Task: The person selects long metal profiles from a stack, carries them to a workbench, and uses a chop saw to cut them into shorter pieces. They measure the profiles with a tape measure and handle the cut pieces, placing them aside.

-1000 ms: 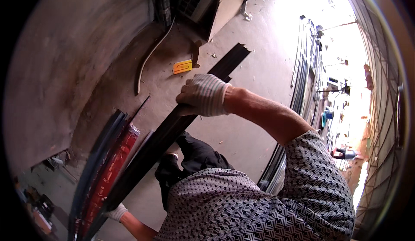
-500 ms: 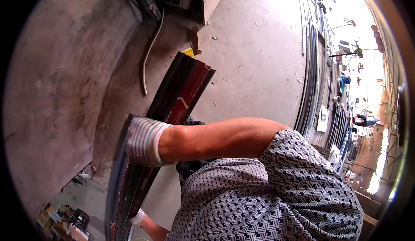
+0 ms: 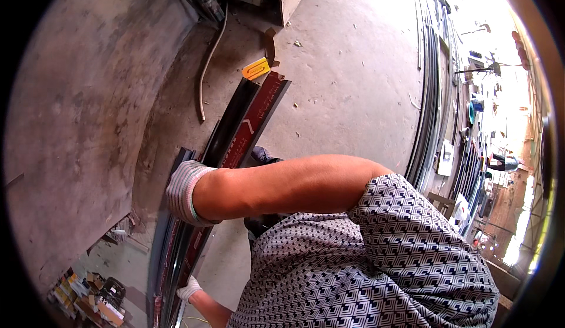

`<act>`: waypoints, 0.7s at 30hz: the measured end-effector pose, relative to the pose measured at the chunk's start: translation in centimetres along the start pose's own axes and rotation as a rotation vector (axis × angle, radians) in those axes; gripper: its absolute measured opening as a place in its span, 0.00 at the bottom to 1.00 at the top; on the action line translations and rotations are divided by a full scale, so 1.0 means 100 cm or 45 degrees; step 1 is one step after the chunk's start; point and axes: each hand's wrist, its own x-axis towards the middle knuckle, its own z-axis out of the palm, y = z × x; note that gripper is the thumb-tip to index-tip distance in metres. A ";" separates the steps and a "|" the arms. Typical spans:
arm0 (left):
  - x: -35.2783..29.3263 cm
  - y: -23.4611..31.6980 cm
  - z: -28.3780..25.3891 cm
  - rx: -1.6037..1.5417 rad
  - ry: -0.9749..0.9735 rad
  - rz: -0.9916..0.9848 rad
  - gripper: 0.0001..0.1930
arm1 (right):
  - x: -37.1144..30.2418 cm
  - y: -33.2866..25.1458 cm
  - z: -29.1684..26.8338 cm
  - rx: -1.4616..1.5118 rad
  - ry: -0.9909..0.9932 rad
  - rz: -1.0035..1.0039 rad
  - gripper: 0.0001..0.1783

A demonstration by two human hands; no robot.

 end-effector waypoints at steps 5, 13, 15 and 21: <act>0.024 0.004 -0.018 -0.020 0.047 -0.002 0.19 | 0.004 0.000 -0.002 -0.025 -0.081 0.035 0.16; 0.081 0.017 -0.061 0.027 -0.391 -0.008 0.18 | 0.002 -0.005 -0.006 -0.081 -0.118 0.070 0.17; 0.077 0.012 -0.060 0.048 -0.353 0.063 0.18 | 0.001 -0.005 -0.008 -0.090 -0.137 0.080 0.16; 0.065 0.008 -0.061 -0.247 -0.262 0.054 0.15 | 0.001 -0.011 -0.011 -0.083 -0.141 0.029 0.14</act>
